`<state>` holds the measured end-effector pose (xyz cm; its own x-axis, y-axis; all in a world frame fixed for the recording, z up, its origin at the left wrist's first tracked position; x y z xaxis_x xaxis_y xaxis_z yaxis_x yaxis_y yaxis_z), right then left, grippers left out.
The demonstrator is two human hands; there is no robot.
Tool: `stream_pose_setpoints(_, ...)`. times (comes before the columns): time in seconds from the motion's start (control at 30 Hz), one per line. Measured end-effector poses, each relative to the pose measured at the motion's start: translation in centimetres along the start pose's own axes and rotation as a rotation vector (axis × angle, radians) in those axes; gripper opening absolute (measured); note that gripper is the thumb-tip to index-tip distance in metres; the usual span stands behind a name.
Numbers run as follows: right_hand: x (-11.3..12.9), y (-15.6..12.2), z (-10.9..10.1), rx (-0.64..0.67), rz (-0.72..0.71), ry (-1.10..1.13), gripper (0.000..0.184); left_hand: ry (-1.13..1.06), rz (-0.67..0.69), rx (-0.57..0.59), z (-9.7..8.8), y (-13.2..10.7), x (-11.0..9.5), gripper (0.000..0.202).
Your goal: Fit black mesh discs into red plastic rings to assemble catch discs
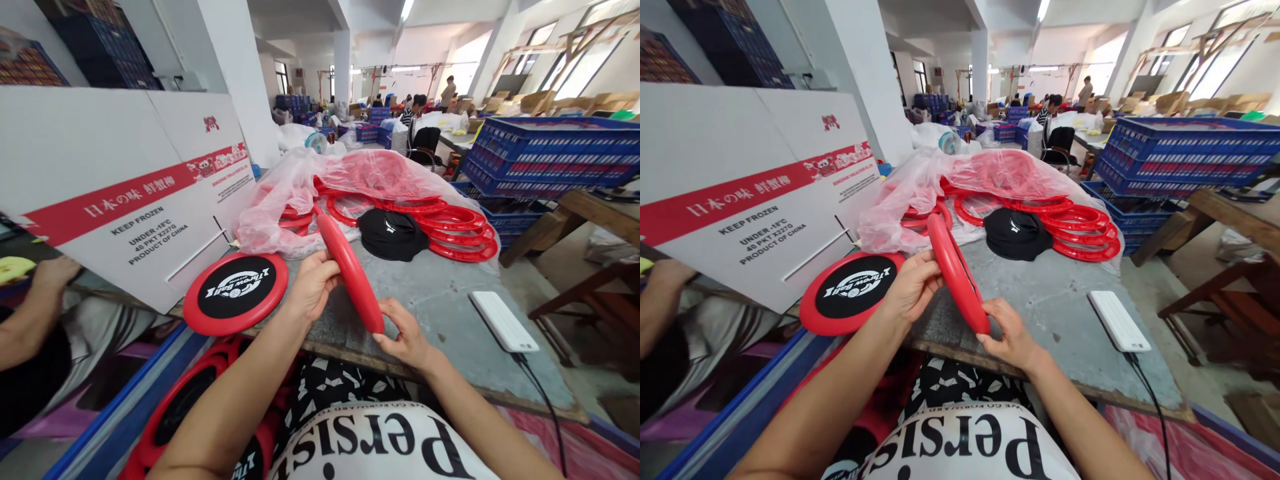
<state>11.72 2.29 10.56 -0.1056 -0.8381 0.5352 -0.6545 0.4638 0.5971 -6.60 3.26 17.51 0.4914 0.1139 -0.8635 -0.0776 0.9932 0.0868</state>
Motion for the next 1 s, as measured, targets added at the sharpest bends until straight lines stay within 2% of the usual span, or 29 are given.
stream_pose_setpoints(0.1,1.1,0.6,-0.5,0.018,0.006,0.028,0.035,0.055,-0.017,-0.014,-0.2,-1.0,0.6,0.024)
stream_pose_setpoints(0.17,2.1,1.8,-1.7,-0.026,0.034,0.067,0.039,0.073,-0.049,-0.013,-0.2,-1.7,1.3,0.028)
stream_pose_setpoints(0.27,3.1,4.6,-3.2,-0.114,0.168,0.062,0.05,0.081,-0.06,-0.016,0.0,-2.4,2.5,0.033)
stream_pose_setpoints(0.37,3.5,7.0,-2.8,-0.045,0.329,-0.065,0.047,0.107,-0.027,0.003,0.7,-2.6,3.4,0.034)
stream_pose_setpoints(0.43,3.7,7.3,-2.6,-0.066,0.378,-0.145,0.046,0.136,0.007,0.01,1.1,-2.7,4.1,0.033)
stream_pose_setpoints(0.57,4.3,5.4,-3.2,-0.232,0.343,-0.176,0.038,0.189,0.079,-0.002,1.9,-3.1,5.3,0.026)
stream_pose_setpoints(0.67,4.6,3.6,-4.0,-0.305,0.296,-0.133,0.032,0.229,0.097,0.042,2.9,-3.4,6.2,0.026)
stream_pose_setpoints(0.87,4.6,2.0,-5.2,-0.368,0.286,0.002,0.028,0.313,0.082,0.105,4.3,-3.6,6.6,0.022)
stream_pose_setpoints(1.0,4.2,1.5,-4.8,-0.328,0.313,0.083,0.032,0.326,0.056,0.102,4.3,-4.0,6.5,0.019)
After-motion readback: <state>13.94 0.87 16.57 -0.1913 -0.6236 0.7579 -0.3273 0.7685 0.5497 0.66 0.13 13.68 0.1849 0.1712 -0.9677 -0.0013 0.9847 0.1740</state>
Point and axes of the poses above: each hand's wrist, its own y-axis towards the middle knuckle, its own z-axis out of the palm, x = y × z, the point moved 8 cm from there along y, towards the middle knuckle, and after that the axes turned 6 degrees about x, right-handed, at the moved point
